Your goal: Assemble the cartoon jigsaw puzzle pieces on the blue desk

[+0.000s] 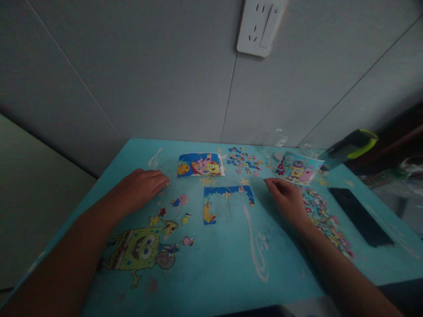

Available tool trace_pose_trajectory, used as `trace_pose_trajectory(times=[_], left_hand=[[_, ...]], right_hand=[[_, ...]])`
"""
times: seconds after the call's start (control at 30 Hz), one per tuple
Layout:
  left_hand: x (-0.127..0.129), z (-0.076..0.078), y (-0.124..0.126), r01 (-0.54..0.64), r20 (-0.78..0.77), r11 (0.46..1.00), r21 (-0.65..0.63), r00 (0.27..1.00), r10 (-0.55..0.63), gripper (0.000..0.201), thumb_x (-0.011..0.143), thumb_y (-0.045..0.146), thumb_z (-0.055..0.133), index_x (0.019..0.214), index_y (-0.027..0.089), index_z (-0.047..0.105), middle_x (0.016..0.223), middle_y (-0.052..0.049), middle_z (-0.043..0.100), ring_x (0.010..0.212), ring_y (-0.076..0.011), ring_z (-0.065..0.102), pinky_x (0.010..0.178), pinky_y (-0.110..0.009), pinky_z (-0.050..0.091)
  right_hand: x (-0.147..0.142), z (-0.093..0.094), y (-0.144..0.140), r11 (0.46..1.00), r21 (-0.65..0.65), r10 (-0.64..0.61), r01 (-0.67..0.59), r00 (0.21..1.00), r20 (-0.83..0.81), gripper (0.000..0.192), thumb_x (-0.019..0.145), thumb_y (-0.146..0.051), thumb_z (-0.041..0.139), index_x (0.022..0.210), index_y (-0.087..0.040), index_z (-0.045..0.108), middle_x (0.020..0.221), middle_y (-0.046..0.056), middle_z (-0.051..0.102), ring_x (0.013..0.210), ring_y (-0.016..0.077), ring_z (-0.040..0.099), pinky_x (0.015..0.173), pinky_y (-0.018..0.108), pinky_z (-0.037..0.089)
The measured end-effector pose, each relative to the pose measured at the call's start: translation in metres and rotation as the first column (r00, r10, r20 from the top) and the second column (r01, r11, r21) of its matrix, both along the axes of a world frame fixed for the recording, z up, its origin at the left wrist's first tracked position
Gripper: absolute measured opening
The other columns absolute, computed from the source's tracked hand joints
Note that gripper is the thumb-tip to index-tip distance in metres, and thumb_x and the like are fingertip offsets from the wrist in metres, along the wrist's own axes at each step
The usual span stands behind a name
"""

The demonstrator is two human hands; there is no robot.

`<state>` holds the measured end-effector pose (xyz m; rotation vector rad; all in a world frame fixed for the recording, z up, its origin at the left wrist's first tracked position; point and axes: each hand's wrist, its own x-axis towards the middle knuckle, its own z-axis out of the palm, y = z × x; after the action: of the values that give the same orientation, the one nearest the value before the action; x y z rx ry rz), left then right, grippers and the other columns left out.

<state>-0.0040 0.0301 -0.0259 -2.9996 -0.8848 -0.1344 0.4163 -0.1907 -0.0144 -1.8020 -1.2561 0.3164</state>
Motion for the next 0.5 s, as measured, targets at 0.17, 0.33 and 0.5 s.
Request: trace_pose_trajectory(times=[0.17, 0.33, 0.5], left_hand=[[0.0, 0.003, 0.0, 0.008, -0.056, 1.0, 0.016, 0.998, -0.007, 0.04, 0.105, 0.036, 0.034, 0.11, 0.022, 0.071, 0.109, -0.006, 0.072, 0.101, -0.0243, 0.065, 0.089, -0.039, 0.044], [0.0, 0.008, 0.002, -0.015, -0.112, 0.998, -0.055, 0.994, 0.009, 0.039, 0.105, 0.033, 0.035, 0.117, 0.02, 0.069, 0.117, -0.006, 0.07, 0.106, -0.0237, 0.064, 0.094, -0.039, 0.043], [-0.003, 0.004, 0.006, -0.05, -0.13, 0.997, -0.055, 0.991, 0.042, 0.046, 0.104, 0.035, 0.029, 0.119, 0.019, 0.069, 0.124, -0.007, 0.068, 0.111, -0.0236, 0.062, 0.101, -0.04, 0.042]], right_hand=[[-0.007, 0.007, 0.006, 0.999, 0.045, -0.007, 0.001, 0.991, 0.136, 0.033, 0.095, -0.046, 0.06, 0.098, -0.017, 0.076, 0.079, 0.004, 0.072, 0.065, 0.0166, 0.059, 0.061, 0.029, 0.045], [-0.006, 0.016, 0.017, 0.992, 0.125, -0.038, 0.006, 0.967, 0.254, 0.031, 0.096, -0.04, 0.058, 0.097, -0.016, 0.076, 0.074, 0.003, 0.07, 0.062, 0.0148, 0.055, 0.061, 0.028, 0.043], [-0.001, 0.017, 0.03, 0.984, 0.177, -0.032, -0.027, 0.946, 0.323, 0.027, 0.097, -0.036, 0.057, 0.098, -0.016, 0.076, 0.079, 0.004, 0.072, 0.065, 0.0148, 0.057, 0.065, 0.028, 0.045]])
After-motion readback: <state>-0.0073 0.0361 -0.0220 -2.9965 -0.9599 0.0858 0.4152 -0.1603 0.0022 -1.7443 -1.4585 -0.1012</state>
